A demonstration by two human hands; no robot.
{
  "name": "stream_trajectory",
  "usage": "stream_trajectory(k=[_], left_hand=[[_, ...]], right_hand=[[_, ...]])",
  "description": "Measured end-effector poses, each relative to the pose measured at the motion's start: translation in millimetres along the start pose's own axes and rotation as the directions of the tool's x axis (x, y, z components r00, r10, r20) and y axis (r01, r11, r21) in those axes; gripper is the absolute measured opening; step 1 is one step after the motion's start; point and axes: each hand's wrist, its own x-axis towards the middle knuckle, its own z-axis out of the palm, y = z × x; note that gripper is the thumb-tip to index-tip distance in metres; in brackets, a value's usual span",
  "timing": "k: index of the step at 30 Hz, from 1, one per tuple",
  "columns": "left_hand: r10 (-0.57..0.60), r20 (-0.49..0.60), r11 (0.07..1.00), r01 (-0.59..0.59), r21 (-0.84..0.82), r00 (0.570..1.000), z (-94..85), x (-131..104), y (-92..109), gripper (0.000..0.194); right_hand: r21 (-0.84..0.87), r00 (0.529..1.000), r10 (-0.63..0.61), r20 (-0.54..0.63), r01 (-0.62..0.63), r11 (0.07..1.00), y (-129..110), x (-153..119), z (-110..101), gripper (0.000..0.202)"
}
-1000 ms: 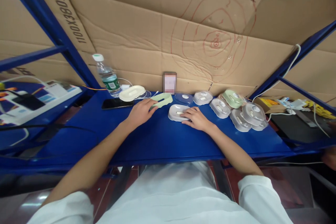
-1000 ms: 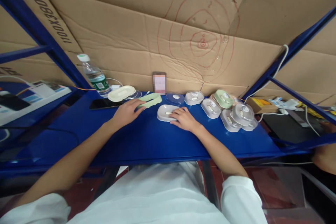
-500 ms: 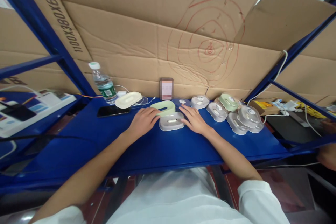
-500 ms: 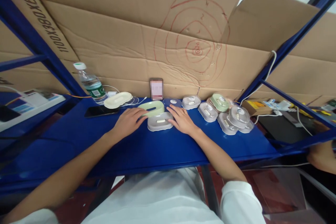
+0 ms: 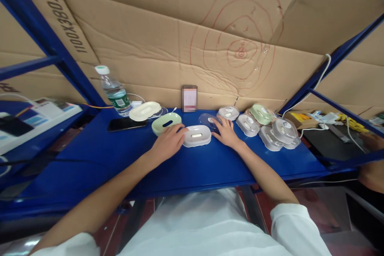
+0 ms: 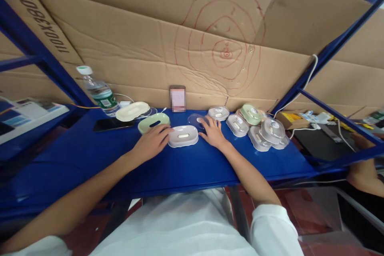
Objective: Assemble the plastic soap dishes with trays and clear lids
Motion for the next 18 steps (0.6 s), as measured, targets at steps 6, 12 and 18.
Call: stream_trajectory(k=[6,12,18], left_hand=[[0.081,0.043,0.991,-0.076,-0.112,0.996,8.8,-4.2,11.4,0.026],[-0.062,0.077,0.968,0.079,-0.239,0.995,10.3,-3.1,0.2,0.071],[-0.089,0.116,0.952,0.119,-0.282,0.989,17.6,-4.8,-3.2,0.077]], right_hand=[[0.248,0.996,0.078,-0.042,-0.065,0.967,4.6,2.7,5.6,0.050],[0.390,0.995,0.005,-0.100,0.034,0.920,-7.6,3.6,-8.6,0.046],[0.438,0.944,-0.311,-0.108,0.327,0.837,-34.6,-12.4,-26.7,0.047]])
